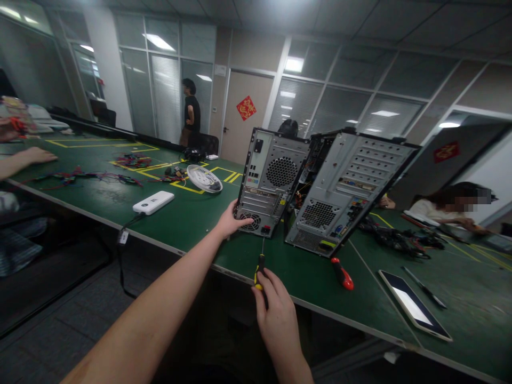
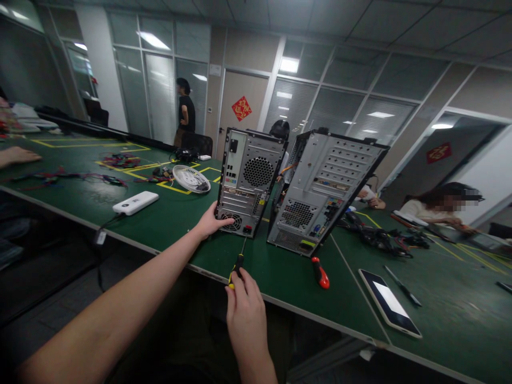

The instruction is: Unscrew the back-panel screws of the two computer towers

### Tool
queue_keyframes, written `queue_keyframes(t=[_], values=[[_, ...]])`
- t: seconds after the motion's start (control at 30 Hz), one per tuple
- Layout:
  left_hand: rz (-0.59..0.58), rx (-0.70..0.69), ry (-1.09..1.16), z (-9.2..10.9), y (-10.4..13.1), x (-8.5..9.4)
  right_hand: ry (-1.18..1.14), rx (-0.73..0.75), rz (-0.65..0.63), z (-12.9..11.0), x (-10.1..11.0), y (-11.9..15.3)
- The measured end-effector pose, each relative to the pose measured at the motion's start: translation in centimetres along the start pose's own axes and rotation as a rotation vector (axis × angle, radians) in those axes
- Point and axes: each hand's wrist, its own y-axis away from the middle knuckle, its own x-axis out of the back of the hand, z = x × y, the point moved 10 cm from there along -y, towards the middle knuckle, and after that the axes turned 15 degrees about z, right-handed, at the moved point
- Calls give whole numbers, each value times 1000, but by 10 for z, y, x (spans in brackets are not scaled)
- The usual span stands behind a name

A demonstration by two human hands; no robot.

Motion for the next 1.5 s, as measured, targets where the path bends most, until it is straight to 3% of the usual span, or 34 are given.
queue_keyframes(t=[0.43,0.7,1.17,1.5], values=[[2,-21,-26,-6,-3,-1,20,-28,-55,-2,-5,0],[-2,1,-16,-4,-1,0,-15,33,-102,-5,-13,0],[0,1,-12,1,0,-1,-58,83,-68,-7,-16,4],[3,-21,9,-7,-4,-2,-32,86,-29,-7,-10,6]])
